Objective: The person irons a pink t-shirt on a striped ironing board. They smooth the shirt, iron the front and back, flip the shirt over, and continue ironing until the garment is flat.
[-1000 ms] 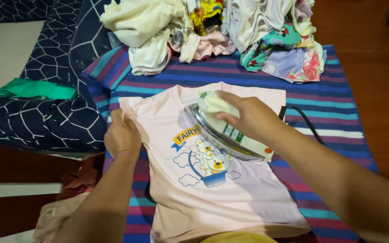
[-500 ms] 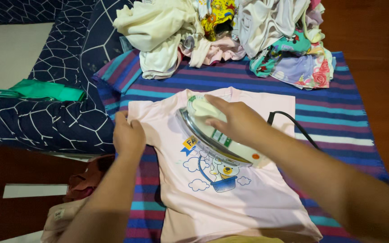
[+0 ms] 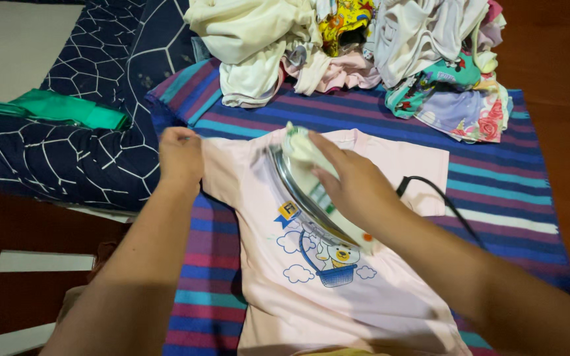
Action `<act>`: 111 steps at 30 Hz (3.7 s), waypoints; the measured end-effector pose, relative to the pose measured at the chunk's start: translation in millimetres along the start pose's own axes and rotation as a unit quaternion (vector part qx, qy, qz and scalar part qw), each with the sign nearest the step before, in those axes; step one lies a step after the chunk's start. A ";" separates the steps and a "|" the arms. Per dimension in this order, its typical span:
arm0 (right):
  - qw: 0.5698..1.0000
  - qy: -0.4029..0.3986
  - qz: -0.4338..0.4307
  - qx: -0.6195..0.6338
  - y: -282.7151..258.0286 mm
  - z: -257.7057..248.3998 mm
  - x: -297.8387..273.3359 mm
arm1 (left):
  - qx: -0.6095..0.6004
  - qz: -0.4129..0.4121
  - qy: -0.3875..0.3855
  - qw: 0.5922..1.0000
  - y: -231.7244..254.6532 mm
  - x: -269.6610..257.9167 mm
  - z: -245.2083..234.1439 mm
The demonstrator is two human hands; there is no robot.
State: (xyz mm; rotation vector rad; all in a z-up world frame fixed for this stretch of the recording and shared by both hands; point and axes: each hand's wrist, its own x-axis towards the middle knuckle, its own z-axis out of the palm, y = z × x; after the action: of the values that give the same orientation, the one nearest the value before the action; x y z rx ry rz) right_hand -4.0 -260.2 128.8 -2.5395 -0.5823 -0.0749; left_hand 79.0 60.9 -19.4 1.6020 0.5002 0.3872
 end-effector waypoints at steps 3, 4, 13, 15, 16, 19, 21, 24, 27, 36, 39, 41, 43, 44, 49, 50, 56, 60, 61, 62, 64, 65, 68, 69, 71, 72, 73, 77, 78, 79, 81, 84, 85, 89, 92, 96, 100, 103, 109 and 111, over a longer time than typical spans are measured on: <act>0.999 0.030 0.022 0.018 -0.5 13.5 23.6 | 0.047 0.068 0.047 0.995 12.0 -13.3 -5.4; 0.999 0.029 0.021 0.022 -0.1 14.9 29.4 | 0.079 0.095 0.058 0.991 13.6 -17.4 -7.8; 0.992 -0.121 -0.022 0.042 -7.3 -23.9 -7.8 | 0.414 0.269 -0.018 0.869 59.8 -45.0 5.9; 0.991 -0.129 -0.026 0.039 -4.0 -35.5 -24.4 | 0.390 0.316 -0.064 0.862 62.2 -51.4 21.7; 0.991 -0.134 -0.016 0.023 0.4 -40.4 -32.1 | 0.378 0.340 -0.088 0.857 61.9 -53.9 29.7; 0.994 -0.100 0.034 0.008 20.5 -48.6 -55.6 | 0.415 0.381 -0.141 0.814 57.4 -60.7 49.5; 0.998 -0.044 0.042 0.000 40.1 -52.5 -68.8 | 0.436 0.367 -0.157 0.807 52.9 -67.9 57.1; 0.996 0.047 0.066 -0.039 72.4 -60.4 -86.4 | 0.444 0.347 -0.165 0.810 47.4 -78.3 59.6; 0.974 0.092 0.187 -0.094 98.2 -68.6 -99.6 | 0.429 0.355 -0.153 0.817 42.9 -84.2 58.2; 0.945 0.160 0.268 -0.100 149.2 -82.0 -63.2 | 0.470 0.325 -0.160 0.805 40.7 -86.3 62.3; 0.956 0.157 0.238 -0.073 151.4 -85.6 -65.2 | 0.479 0.312 -0.164 0.804 40.7 -87.4 63.2; 0.963 0.140 0.224 -0.049 149.5 -88.7 -72.3 | 0.486 0.304 -0.169 0.802 41.4 -87.6 64.3; 0.959 0.125 0.252 -0.037 140.4 -87.2 -87.3 | 0.492 0.293 -0.172 0.802 40.4 -87.5 64.3; 0.956 0.117 0.265 -0.032 134.1 -86.0 -96.5 | 0.491 0.298 -0.168 0.801 39.3 -87.8 63.8; 0.961 0.106 0.250 -0.051 109.6 -87.7 -123.8 | 0.487 0.293 -0.166 0.806 40.4 -90.0 64.5; 0.961 0.103 0.248 -0.058 108.3 -87.8 -123.4 | 0.489 0.287 -0.166 0.807 41.1 -90.2 65.6; 0.961 0.108 0.224 -0.119 130.8 -86.2 -78.6 | 0.491 0.273 -0.167 0.810 44.3 -91.4 68.3; 0.970 0.133 0.194 -0.069 147.6 -88.1 -52.1 | 0.485 0.283 -0.169 0.810 45.3 -92.1 67.4; 0.971 0.134 0.186 -0.066 150.3 -88.8 -48.3 | 0.481 0.288 -0.169 0.810 45.8 -92.2 67.5; 0.973 0.135 0.179 -0.062 151.9 -89.0 -46.9 | 0.483 0.286 -0.171 0.810 46.7 -92.4 67.1; 0.976 0.118 0.177 -0.047 153.8 -91.1 -52.6 | 0.485 0.281 -0.176 0.809 49.6 -93.3 67.2; 0.978 0.109 0.176 -0.039 153.9 -92.0 -57.0 | 0.489 0.278 -0.178 0.807 51.2 -94.1 67.4; 0.983 0.083 0.159 -0.035 148.6 -96.7 -87.3 | 0.499 0.268 -0.179 0.804 59.4 -93.8 68.9; 0.985 0.082 0.151 -0.034 146.6 -99.2 -97.2 | 0.501 0.263 -0.175 0.805 61.2 -93.9 70.3; 0.987 0.079 0.137 -0.031 142.6 -104.2 -113.5 | 0.500 0.281 -0.150 0.805 61.4 -95.9 79.3; 0.983 0.080 0.163 -0.036 140.7 -106.1 -119.0 | 0.497 0.303 -0.128 0.803 59.8 -98.4 87.2; 0.978 0.080 0.189 -0.041 139.2 -109.2 -124.9 | 0.493 0.326 -0.106 0.800 58.3 -101.0 95.7; 0.959 0.105 0.252 -0.080 136.3 -107.0 -125.2 | 0.367 0.347 -0.202 0.839 53.7 -119.6 135.5; 0.965 0.101 0.234 -0.068 137.5 -107.4 -124.3 | 0.323 0.337 -0.241 0.851 53.0 -127.6 146.0; 0.969 0.099 0.218 -0.055 139.1 -107.9 -123.9 | 0.336 0.339 -0.253 0.841 53.8 -133.9 154.6; 0.980 0.086 0.176 -0.041 142.9 -109.3 -122.3 | 0.361 0.342 -0.276 0.822 56.9 -143.2 168.8; 0.990 0.070 0.113 -0.047 147.3 -109.0 -113.4 | 0.358 0.333 -0.277 0.827 61.6 -147.8 185.1; 0.990 0.076 0.103 -0.057 147.9 -107.5 -107.8 | 0.354 0.326 -0.285 0.829 63.4 -147.7 190.2; 0.974 0.073 0.188 -0.101 143.8 -98.4 -80.3 | 0.341 0.264 -0.320 0.844 69.1 -146.4 206.0; 0.983 0.104 0.136 -0.071 143.2 -95.9 -61.0 | 0.342 0.210 -0.336 0.852 70.7 -142.6 215.2; 0.982 0.104 0.135 -0.081 146.8 -95.6 -40.4 | 0.347 0.230 -0.331 0.847 62.9 -139.3 216.3; 0.985 0.098 0.132 -0.054 149.8 -94.8 -34.3 | 0.350 0.231 -0.319 0.850 59.5 -140.0 214.3; 0.990 0.115 0.081 -0.027 152.4 -93.6 -40.5 | 0.339 0.249 -0.323 0.848 62.3 -144.0 207.0; 0.984 0.049 0.162 -0.051 134.9 -92.8 -84.0 | 0.345 0.309 -0.331 0.822 63.3 -161.9 175.7; 0.985 0.047 0.158 -0.058 127.2 -92.8 -98.8 | 0.352 0.326 -0.328 0.814 61.5 -170.7 164.3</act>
State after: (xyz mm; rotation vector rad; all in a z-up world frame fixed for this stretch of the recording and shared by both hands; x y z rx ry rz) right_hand -34.3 -443.6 130.4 -2.6914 -0.1366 -0.1160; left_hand 26.9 -172.1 34.5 2.4742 -0.5428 0.1117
